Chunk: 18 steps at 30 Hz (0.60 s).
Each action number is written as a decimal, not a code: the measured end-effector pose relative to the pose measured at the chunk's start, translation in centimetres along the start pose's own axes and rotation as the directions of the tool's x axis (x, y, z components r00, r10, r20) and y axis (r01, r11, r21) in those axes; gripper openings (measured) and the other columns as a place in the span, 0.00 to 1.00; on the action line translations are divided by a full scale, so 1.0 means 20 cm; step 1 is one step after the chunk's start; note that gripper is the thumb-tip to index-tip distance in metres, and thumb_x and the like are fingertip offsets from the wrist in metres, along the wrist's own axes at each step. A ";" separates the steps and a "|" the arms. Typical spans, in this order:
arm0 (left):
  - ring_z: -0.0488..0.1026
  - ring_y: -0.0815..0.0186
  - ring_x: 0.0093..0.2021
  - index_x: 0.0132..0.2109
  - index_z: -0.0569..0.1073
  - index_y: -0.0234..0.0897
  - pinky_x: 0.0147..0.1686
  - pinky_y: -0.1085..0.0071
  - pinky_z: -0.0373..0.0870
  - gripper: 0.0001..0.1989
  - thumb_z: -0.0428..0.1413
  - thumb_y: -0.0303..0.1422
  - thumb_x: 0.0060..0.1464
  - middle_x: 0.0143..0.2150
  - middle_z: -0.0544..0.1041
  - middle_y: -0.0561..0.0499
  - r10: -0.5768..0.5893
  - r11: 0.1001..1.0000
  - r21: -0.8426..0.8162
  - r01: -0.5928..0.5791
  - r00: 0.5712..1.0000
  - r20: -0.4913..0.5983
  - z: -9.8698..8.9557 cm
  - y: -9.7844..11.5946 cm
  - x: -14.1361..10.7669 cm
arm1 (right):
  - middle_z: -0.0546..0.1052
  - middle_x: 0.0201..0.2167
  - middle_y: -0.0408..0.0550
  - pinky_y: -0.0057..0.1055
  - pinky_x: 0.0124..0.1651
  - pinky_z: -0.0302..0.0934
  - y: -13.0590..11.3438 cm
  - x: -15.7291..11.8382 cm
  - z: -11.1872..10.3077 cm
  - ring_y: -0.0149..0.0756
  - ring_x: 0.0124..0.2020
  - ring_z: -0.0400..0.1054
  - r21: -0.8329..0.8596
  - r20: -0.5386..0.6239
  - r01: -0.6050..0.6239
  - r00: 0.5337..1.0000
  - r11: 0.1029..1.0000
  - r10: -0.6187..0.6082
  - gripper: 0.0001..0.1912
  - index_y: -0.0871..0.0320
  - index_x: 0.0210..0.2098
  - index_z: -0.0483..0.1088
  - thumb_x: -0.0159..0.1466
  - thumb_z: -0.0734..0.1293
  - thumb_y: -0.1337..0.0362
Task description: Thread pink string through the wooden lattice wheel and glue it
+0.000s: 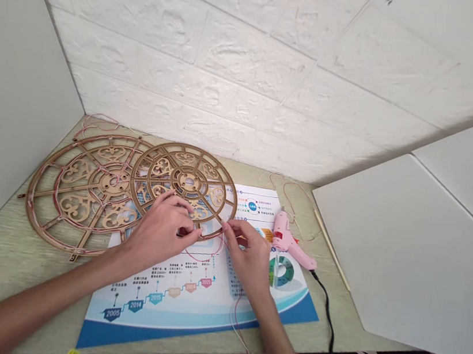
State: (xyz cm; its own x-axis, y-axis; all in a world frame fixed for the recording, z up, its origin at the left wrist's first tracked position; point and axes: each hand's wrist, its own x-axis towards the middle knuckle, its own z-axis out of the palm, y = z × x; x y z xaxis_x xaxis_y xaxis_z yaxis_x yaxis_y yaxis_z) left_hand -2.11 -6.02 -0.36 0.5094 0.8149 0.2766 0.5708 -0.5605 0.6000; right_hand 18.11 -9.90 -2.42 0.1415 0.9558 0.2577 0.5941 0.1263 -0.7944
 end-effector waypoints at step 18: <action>0.74 0.56 0.47 0.19 0.74 0.39 0.61 0.46 0.61 0.18 0.59 0.32 0.58 0.27 0.77 0.50 -0.006 1.000 -0.016 0.006 1.000 0.003 -0.01 0.01 0.00 | 0.74 0.22 0.38 0.28 0.27 0.66 -0.03 0.03 -0.02 0.31 0.23 0.68 0.535 0.199 -0.434 0.898 0.725 0.392 0.25 0.54 0.37 0.67 0.50 0.79 0.49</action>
State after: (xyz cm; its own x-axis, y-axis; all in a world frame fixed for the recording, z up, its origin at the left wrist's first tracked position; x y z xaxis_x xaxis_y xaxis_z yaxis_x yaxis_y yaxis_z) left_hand -2.17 -6.02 -0.10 0.5076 0.8178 0.2712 0.5633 -0.5531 0.6137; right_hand 18.20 -9.50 -1.63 0.2021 0.9610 -0.1890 -0.0542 -0.1817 -0.9819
